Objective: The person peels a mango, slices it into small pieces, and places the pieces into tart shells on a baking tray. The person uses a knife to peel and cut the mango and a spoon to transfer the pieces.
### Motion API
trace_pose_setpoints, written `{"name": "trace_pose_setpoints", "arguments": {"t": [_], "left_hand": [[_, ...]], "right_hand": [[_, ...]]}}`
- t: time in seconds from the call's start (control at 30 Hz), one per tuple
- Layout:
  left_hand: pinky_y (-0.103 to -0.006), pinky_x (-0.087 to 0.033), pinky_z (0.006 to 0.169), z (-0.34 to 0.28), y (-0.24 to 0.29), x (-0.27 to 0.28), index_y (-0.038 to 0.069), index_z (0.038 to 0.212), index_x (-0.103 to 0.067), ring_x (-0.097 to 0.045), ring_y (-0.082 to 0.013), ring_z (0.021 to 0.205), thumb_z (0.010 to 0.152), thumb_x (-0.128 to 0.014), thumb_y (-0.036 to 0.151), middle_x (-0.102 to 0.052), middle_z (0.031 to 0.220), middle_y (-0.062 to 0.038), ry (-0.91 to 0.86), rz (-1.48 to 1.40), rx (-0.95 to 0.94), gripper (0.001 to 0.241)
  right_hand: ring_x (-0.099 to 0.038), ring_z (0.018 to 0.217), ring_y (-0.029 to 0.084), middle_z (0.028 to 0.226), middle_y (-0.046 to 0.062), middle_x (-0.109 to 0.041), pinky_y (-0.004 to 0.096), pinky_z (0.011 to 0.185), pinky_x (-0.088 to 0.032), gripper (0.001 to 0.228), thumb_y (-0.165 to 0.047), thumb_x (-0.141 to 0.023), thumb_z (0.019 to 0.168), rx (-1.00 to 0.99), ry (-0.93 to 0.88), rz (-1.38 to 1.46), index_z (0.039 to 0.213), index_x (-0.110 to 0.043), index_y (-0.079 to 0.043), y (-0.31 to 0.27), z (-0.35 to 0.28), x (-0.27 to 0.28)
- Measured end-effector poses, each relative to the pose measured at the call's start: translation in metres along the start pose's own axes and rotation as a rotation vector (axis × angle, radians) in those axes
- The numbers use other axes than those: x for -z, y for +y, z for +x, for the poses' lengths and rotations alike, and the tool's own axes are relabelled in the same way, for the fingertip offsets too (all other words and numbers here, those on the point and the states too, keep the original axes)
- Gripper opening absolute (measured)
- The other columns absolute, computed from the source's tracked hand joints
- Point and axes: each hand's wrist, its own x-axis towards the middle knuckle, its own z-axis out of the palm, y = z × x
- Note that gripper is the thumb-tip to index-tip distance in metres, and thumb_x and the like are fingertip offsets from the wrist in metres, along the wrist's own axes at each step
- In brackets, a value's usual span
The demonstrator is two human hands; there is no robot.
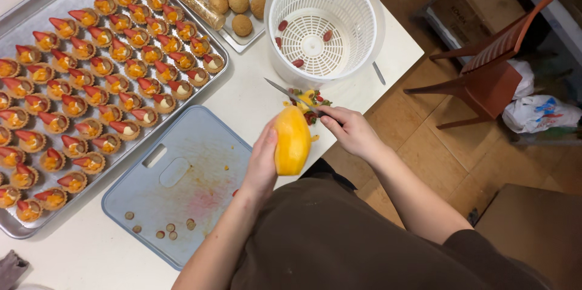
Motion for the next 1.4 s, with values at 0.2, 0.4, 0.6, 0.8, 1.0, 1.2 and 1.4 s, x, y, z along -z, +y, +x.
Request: {"name": "trace_pose_setpoints", "arguments": {"t": [0.2, 0.4, 0.6, 0.8, 1.0, 1.2, 1.4], "left_hand": [[-0.0357, -0.048, 0.108, 0.012, 0.000, 0.002, 0.001, 0.149, -0.044, -0.061, -0.0207, 0.127, 0.107, -0.040, 0.036, -0.061, 0.140, -0.014, 0.125, 0.036, 0.028, 0.055], [-0.0343, -0.047, 0.109, 0.013, -0.010, 0.006, 0.000, 0.150, -0.044, -0.059, -0.0192, 0.129, 0.107, -0.046, 0.037, -0.060, 0.142, -0.012, 0.123, 0.006, -0.023, 0.057], [-0.0314, -0.046, 0.107, 0.006, -0.016, 0.015, 0.002, 0.150, -0.046, -0.058, -0.0164, 0.128, 0.105, -0.050, 0.037, -0.060, 0.140, -0.010, 0.128, 0.066, 0.019, 0.057], [-0.0303, -0.047, 0.106, -0.003, -0.021, 0.024, 0.003, 0.148, -0.049, -0.059, -0.0148, 0.125, 0.105, -0.049, 0.036, -0.063, 0.137, -0.008, 0.150, 0.072, 0.086, 0.055], [-0.0299, -0.047, 0.104, -0.010, -0.028, 0.035, 0.004, 0.148, -0.050, -0.060, -0.0139, 0.122, 0.106, -0.047, 0.036, -0.064, 0.135, -0.008, 0.167, 0.077, 0.105, 0.053], [-0.0305, -0.048, 0.104, -0.021, -0.033, 0.039, 0.003, 0.148, -0.049, -0.060, -0.0146, 0.123, 0.105, -0.049, 0.034, -0.063, 0.136, -0.009, 0.075, 0.085, 0.150, 0.053], [-0.0306, -0.048, 0.105, -0.036, -0.032, 0.053, 0.000, 0.146, -0.050, -0.061, -0.0151, 0.124, 0.106, -0.046, 0.036, -0.063, 0.138, -0.009, 0.164, 0.053, 0.111, 0.054]], "right_hand": [[-0.065, 0.096, 0.012, 0.105, 0.006, -0.076, 0.030, 0.089, -0.054, 0.035, -0.024, -0.060, 0.104, -0.080, -0.007, 0.197, 0.133, -0.068, -0.005, 0.021, 0.006, 0.003], [-0.062, 0.096, 0.007, 0.103, 0.000, -0.067, 0.024, 0.086, -0.053, 0.038, -0.022, -0.067, 0.100, 0.000, -0.101, 0.493, 0.129, -0.061, 0.001, 0.005, 0.017, -0.019], [-0.048, 0.073, 0.006, 0.081, -0.004, -0.053, 0.023, 0.065, -0.043, 0.034, -0.018, -0.074, 0.093, -0.090, 0.003, 0.436, 0.121, -0.063, -0.001, -0.016, 0.026, -0.030], [-0.037, 0.053, 0.008, 0.069, -0.006, -0.051, 0.026, 0.047, -0.029, 0.028, -0.026, -0.070, 0.093, -0.497, -0.092, 0.493, 0.110, -0.064, -0.004, -0.016, 0.031, -0.030], [-0.046, 0.065, 0.001, 0.076, -0.008, -0.051, 0.019, 0.055, -0.039, 0.034, -0.023, -0.081, 0.092, -0.080, -0.103, 0.479, 0.115, -0.064, -0.005, -0.013, 0.003, -0.047], [-0.052, 0.069, -0.001, 0.079, -0.008, -0.062, 0.017, 0.057, -0.044, 0.027, -0.027, -0.077, 0.097, -0.127, 0.110, 0.353, 0.102, -0.065, -0.003, -0.003, 0.026, -0.066], [-0.040, 0.055, 0.016, 0.065, -0.001, -0.051, 0.033, 0.049, -0.032, 0.045, -0.044, -0.057, 0.103, -0.595, -0.066, 0.393, 0.091, -0.069, -0.002, 0.047, 0.021, -0.065]]}}
